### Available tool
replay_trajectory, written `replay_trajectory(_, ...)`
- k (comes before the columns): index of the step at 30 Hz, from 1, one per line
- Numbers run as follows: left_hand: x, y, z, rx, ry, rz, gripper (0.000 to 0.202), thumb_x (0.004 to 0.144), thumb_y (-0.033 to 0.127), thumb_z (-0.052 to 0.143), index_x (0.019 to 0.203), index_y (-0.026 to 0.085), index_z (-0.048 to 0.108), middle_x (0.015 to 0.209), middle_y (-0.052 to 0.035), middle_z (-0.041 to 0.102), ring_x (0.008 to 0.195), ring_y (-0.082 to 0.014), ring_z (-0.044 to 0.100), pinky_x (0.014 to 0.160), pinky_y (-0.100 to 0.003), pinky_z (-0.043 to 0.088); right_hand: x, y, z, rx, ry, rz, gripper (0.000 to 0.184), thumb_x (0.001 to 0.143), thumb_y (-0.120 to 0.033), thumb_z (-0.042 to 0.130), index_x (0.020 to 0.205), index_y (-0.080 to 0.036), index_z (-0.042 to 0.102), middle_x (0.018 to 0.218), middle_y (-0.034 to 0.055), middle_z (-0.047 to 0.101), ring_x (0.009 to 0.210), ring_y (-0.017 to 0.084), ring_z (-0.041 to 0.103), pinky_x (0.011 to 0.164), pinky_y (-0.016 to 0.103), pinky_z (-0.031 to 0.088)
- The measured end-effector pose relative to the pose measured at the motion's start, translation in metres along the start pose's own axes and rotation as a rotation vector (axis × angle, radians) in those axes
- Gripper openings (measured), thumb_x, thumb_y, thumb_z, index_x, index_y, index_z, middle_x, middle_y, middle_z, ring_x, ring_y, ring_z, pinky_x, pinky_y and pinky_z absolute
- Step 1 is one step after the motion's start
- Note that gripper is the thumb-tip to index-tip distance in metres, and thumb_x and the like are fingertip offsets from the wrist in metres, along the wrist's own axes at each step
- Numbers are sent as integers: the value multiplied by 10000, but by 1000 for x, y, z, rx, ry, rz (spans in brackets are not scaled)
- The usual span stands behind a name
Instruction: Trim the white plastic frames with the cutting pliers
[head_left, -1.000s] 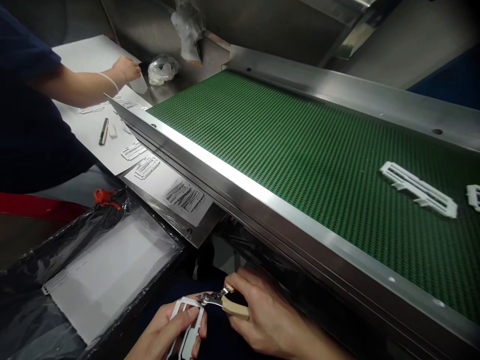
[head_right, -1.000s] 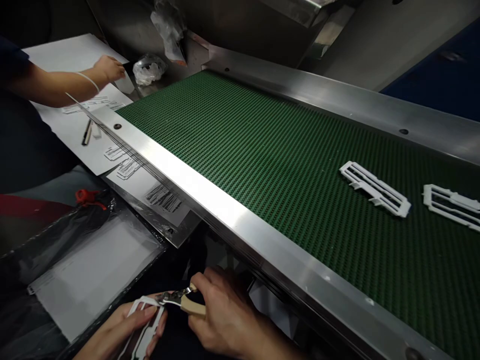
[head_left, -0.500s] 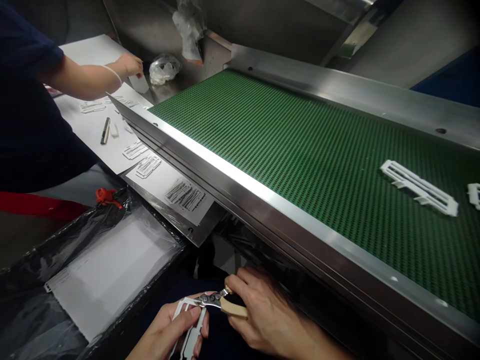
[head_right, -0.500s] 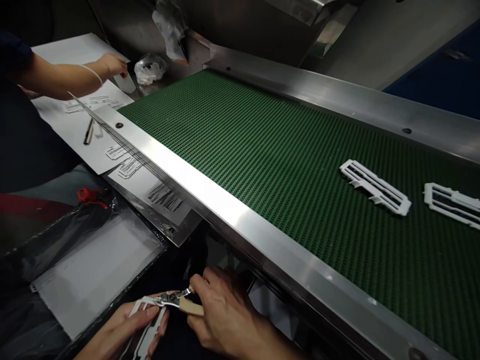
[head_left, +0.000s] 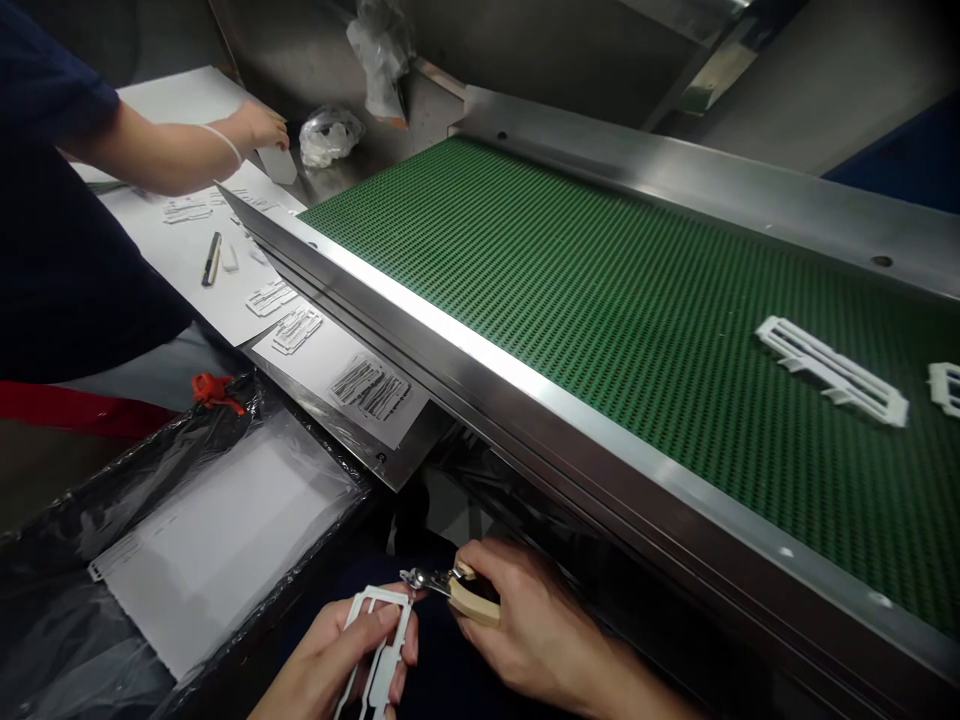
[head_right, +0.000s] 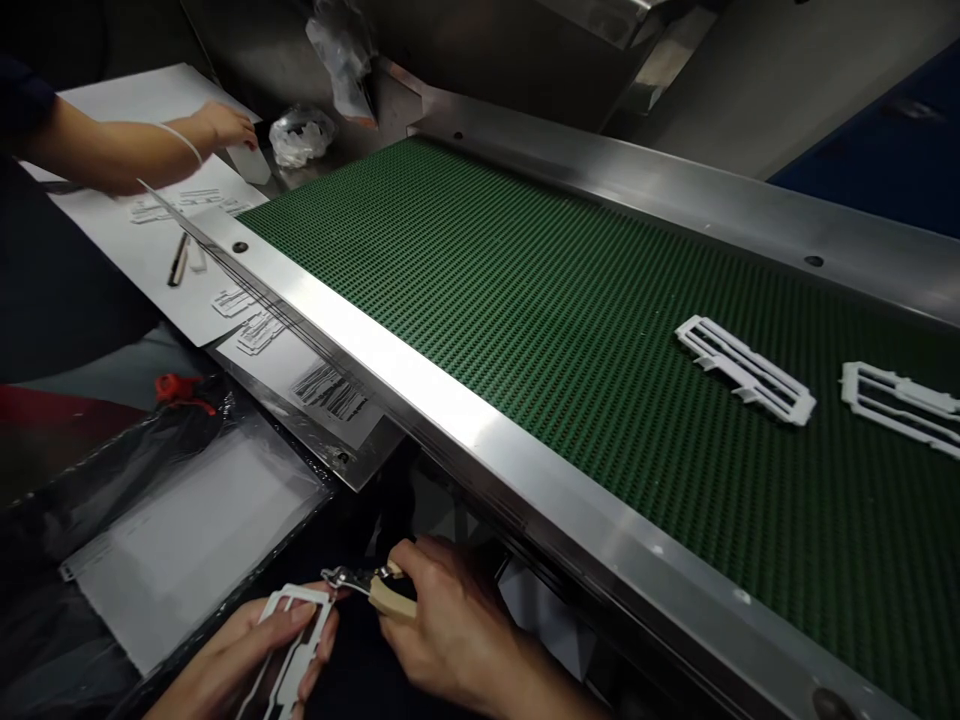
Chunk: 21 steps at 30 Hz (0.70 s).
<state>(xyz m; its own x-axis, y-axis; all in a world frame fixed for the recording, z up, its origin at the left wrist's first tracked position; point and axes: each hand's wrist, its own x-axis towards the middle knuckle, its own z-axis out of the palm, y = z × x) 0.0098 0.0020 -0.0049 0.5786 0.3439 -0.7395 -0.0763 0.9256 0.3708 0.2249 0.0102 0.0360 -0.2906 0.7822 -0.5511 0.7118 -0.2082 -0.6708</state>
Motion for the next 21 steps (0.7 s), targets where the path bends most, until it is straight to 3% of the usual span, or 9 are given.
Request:
replay_trajectory(3,-2,3,2,20,2,8,470,791,583,588,720,123,652,545,-17,575,480,-99,504,516,-214,467,-3,0,-4,-81,1,-29,156,730,-175,536,872,-233,507,903,18,550,828,184,516,698,266,391)
replay_trajectory(9,-1,2,1,34,-11,11,480,771,591,614,767,114,670,543,-16,579,472,-101,516,512,-215,466,-3,0,-7,-168,-56,-41,235,724,-185,530,956,-224,515,959,51,519,892,221,504,777,326,390)
replay_trajectory(21,-2,2,-2,69,-27,10,556,763,599,616,1009,107,698,551,-14,579,477,-105,509,515,-217,473,1,2,-8,-267,5,-110,131,738,-242,530,737,-224,401,760,-12,493,670,138,450,574,257,271)
